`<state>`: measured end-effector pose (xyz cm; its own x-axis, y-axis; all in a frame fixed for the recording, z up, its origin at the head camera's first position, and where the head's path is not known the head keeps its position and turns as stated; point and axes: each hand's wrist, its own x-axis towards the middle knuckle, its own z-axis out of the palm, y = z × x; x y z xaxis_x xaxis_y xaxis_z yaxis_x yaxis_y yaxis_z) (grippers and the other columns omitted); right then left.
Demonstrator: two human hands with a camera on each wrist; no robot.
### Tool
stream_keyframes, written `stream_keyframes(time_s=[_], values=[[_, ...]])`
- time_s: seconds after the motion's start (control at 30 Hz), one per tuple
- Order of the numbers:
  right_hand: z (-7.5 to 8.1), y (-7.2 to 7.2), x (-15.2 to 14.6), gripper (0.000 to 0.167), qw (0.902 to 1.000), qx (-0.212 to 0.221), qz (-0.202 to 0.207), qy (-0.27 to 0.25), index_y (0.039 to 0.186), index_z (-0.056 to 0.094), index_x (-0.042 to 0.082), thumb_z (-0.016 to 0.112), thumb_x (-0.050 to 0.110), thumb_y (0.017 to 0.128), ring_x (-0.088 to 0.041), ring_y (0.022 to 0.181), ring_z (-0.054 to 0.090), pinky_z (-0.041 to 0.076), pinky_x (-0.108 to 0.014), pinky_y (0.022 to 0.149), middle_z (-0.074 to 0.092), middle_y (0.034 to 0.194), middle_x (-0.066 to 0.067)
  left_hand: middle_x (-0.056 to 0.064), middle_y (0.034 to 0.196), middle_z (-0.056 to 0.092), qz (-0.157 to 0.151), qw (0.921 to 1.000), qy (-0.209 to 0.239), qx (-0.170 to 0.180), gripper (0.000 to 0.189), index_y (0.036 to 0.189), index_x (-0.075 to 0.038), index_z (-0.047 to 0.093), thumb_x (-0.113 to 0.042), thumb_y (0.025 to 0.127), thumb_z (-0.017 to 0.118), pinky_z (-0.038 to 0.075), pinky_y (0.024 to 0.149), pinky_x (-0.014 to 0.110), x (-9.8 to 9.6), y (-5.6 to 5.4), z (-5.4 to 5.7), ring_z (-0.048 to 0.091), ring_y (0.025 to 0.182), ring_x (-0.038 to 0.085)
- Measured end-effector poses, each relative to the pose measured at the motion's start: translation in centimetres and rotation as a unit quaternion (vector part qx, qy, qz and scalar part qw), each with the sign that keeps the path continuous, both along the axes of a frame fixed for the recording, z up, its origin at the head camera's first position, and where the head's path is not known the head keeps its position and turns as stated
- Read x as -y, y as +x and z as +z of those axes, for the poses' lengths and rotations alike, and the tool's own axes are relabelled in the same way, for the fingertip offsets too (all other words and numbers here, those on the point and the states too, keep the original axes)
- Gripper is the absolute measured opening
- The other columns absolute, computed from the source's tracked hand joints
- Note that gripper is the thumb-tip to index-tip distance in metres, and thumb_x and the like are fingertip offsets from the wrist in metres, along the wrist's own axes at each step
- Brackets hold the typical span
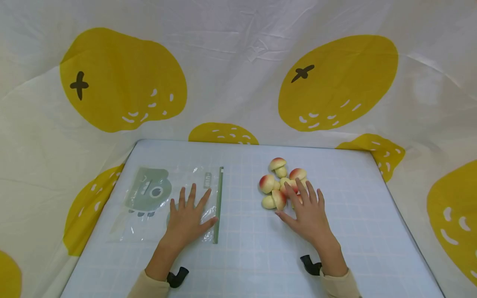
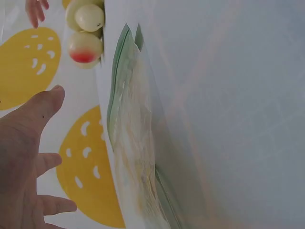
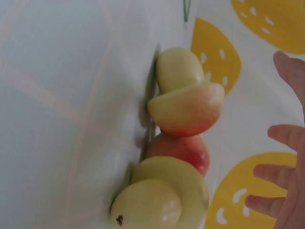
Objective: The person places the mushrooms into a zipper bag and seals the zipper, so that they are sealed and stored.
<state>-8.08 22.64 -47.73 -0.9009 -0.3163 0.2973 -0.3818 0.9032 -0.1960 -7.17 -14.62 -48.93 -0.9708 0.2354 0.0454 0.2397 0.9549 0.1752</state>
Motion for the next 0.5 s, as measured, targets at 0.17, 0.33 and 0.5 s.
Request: stream_keyframes(time_s=[0.17, 0.33, 0.5], values=[[-0.2, 0.1, 1.6, 0.085, 0.9998, 0.003, 0.021, 0.003, 0.155, 0.037, 0.02, 0.06, 0.067, 0.088, -0.049, 0.143, 0.021, 0.014, -0.071, 0.107, 0.029, 0.158, -0.019, 0.024, 0.163, 0.015, -0.005, 0.9999, 0.006, 0.008, 0.088, 0.159, -0.026, 0.03, -0.068, 0.088, 0.06, 0.019, 0.105, 0.075, -0.1, 0.2, -0.1, 0.01, 0.146, 0.053], [-0.6, 0.1, 3.1, 0.083, 0.9987, 0.002, 0.051, 0.01, 0.155, 0.038, 0.02, 0.058, 0.067, 0.089, -0.048, 0.144, 0.021, 0.014, -0.07, 0.109, 0.028, 0.159, -0.017, 0.024, 0.163, 0.016, -0.012, 0.9998, 0.01, 0.009, 0.087, 0.159, -0.027, 0.029, -0.068, 0.089, 0.059, 0.02, 0.105, 0.075, -0.1, 0.3, -0.4, 0.011, 0.145, 0.053], [-0.9, 0.0, 4.6, 0.081, 0.9962, -0.019, 0.083, 0.015, 0.155, 0.038, 0.019, 0.054, 0.067, 0.092, -0.047, 0.143, 0.023, 0.018, -0.071, 0.107, 0.03, 0.159, -0.018, 0.024, 0.163, 0.016, -0.022, 0.9993, 0.024, 0.019, 0.086, 0.159, -0.026, 0.03, -0.066, 0.09, 0.06, 0.024, 0.104, 0.073, -0.2, 0.4, -0.7, 0.013, 0.145, 0.053]])
